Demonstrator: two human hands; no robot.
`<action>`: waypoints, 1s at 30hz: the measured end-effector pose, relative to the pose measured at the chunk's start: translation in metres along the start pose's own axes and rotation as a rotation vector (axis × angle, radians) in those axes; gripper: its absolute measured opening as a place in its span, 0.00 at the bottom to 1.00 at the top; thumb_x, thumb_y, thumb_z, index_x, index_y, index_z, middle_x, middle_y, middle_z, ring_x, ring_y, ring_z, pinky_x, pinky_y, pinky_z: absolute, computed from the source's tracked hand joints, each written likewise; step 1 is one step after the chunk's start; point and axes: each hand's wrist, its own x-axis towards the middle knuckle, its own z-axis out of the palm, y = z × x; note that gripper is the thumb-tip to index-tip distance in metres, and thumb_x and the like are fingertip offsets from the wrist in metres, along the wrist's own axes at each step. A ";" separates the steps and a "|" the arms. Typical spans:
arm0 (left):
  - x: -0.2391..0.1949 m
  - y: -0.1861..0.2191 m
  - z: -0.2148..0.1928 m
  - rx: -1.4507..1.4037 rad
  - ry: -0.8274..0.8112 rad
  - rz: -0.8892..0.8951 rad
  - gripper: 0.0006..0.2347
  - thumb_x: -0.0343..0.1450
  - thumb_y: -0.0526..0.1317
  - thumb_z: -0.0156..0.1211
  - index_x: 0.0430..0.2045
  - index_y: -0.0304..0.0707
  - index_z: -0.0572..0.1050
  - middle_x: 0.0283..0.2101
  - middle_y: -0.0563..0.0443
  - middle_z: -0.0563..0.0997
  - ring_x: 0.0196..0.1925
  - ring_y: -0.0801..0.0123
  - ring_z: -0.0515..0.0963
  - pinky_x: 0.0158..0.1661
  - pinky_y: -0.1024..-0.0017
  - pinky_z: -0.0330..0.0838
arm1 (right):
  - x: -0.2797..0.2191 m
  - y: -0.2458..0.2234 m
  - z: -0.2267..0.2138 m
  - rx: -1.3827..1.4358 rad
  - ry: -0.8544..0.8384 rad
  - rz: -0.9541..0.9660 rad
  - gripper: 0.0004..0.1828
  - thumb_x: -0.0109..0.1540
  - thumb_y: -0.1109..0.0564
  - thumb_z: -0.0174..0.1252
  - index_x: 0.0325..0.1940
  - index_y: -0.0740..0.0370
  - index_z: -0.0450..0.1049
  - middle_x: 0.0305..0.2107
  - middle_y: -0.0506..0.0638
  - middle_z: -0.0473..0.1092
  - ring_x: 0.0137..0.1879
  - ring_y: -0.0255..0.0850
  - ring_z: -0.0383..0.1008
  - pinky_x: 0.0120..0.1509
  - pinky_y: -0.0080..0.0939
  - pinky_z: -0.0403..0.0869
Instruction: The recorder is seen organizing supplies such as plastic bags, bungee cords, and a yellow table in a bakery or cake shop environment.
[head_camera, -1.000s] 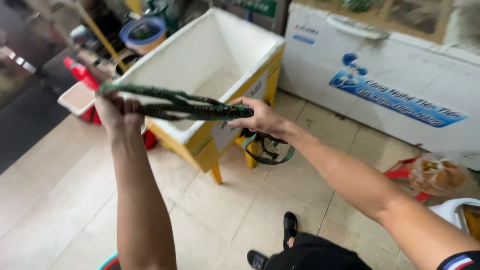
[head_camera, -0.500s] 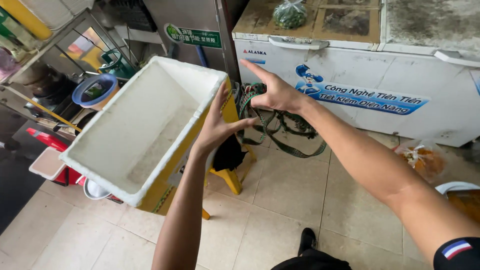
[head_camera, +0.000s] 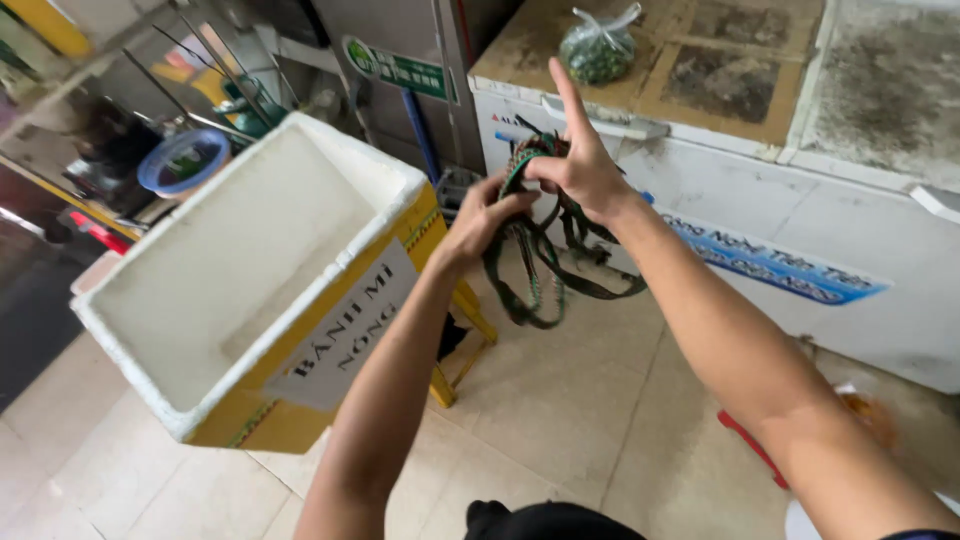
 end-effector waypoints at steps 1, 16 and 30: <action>0.000 0.002 0.005 -0.189 -0.005 -0.023 0.17 0.70 0.44 0.66 0.48 0.34 0.77 0.39 0.52 0.79 0.41 0.75 0.76 0.43 0.74 0.72 | 0.008 0.006 -0.001 0.168 0.056 0.056 0.64 0.53 0.73 0.59 0.85 0.45 0.34 0.74 0.68 0.42 0.54 0.34 0.64 0.50 0.37 0.74; 0.141 -0.037 0.037 -0.694 -0.165 -0.186 0.21 0.63 0.40 0.75 0.45 0.28 0.75 0.39 0.46 0.82 0.38 0.64 0.83 0.39 0.65 0.81 | 0.147 0.117 -0.073 0.776 0.426 0.154 0.53 0.57 0.67 0.53 0.84 0.44 0.44 0.24 0.47 0.66 0.28 0.35 0.65 0.34 0.37 0.70; 0.320 -0.087 -0.023 -0.570 0.022 -0.416 0.09 0.64 0.35 0.70 0.28 0.33 0.73 0.27 0.48 0.80 0.30 0.65 0.85 0.32 0.68 0.79 | 0.295 0.239 -0.212 1.092 0.317 0.141 0.45 0.63 0.54 0.50 0.83 0.43 0.41 0.37 0.55 0.70 0.42 0.46 0.71 0.51 0.49 0.75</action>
